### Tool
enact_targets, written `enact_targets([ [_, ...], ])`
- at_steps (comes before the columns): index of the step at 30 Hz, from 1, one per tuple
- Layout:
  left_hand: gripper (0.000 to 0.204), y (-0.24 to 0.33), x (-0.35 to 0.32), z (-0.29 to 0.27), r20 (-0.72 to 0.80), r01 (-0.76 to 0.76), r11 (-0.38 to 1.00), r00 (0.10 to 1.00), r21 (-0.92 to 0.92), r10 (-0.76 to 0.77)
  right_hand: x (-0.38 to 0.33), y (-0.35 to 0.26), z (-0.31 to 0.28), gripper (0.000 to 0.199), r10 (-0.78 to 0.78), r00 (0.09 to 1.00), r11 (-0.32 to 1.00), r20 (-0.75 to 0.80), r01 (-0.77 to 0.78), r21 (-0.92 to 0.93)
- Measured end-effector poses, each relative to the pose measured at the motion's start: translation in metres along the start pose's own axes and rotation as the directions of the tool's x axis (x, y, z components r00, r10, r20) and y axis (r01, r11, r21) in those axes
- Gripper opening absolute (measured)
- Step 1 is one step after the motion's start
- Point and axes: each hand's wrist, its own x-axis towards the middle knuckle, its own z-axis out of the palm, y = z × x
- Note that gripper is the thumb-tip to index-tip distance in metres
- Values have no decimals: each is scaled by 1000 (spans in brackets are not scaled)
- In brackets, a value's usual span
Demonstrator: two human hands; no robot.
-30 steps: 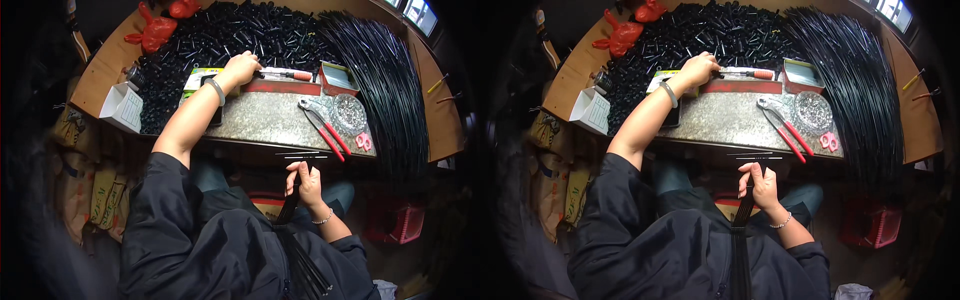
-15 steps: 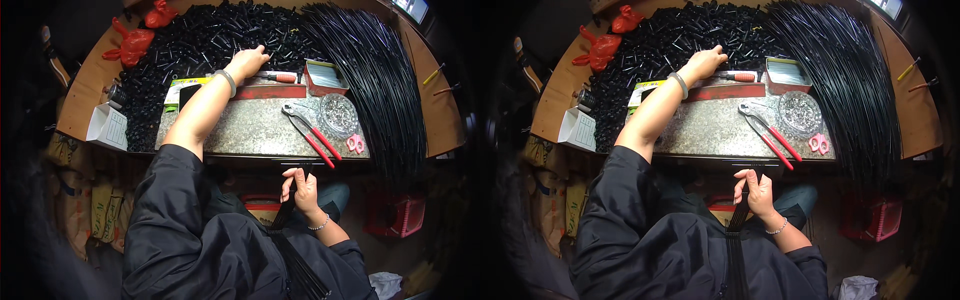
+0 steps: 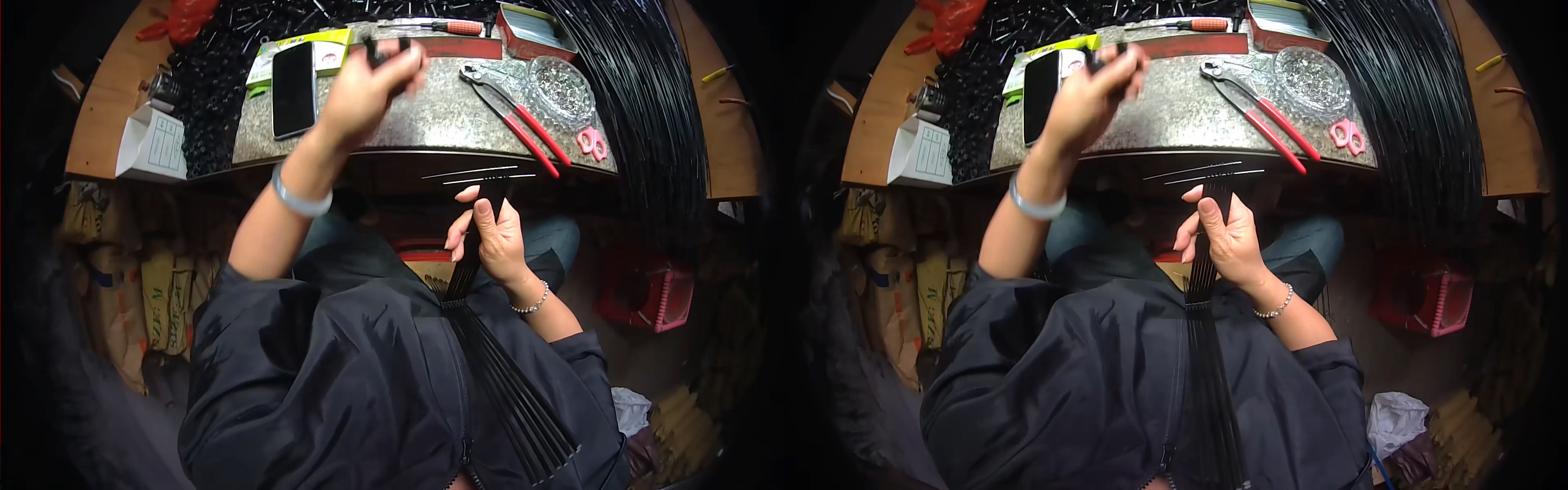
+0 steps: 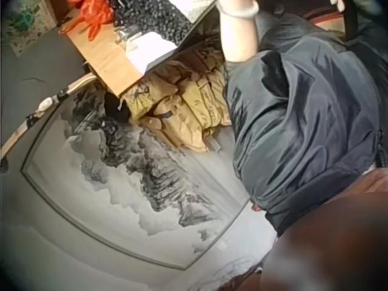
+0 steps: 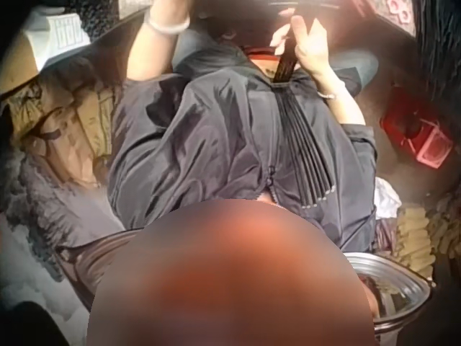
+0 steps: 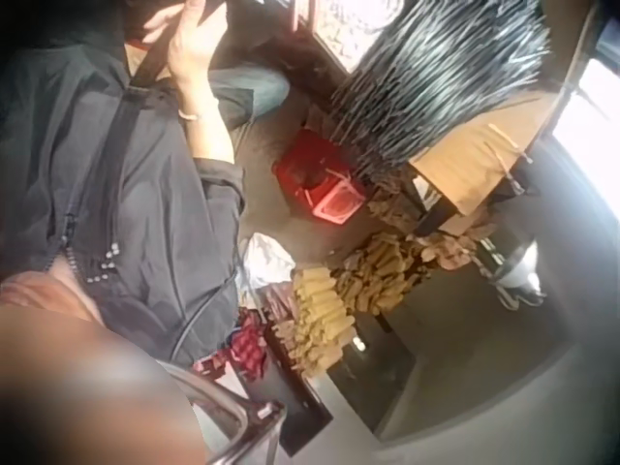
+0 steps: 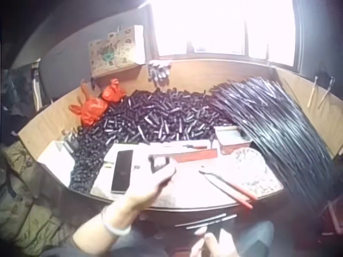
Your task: Assembling black umbrella ribs into a central plastic hub using wire and pliers.
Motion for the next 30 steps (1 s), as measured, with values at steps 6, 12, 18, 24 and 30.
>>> enact_targets([
  [6,22,-14,-136,2,-42,236,837,955,-494,-294,-5,6,21,26,-30,998,1000,53,29,12],
  [12,26,-12,-149,24,-34,161,809,975,-565,-218,-8,8,36,32,17,994,1000,107,-15,-20],
  [18,43,-15,-143,25,74,266,668,951,-695,-301,-13,13,37,34,24,996,997,88,-31,74],
  [24,31,-21,-142,28,58,280,688,943,-670,-328,-15,10,38,34,22,995,997,102,-29,68],
  [30,22,-20,-135,33,89,284,679,947,-676,-308,-15,8,41,35,8,991,995,134,-21,96],
])
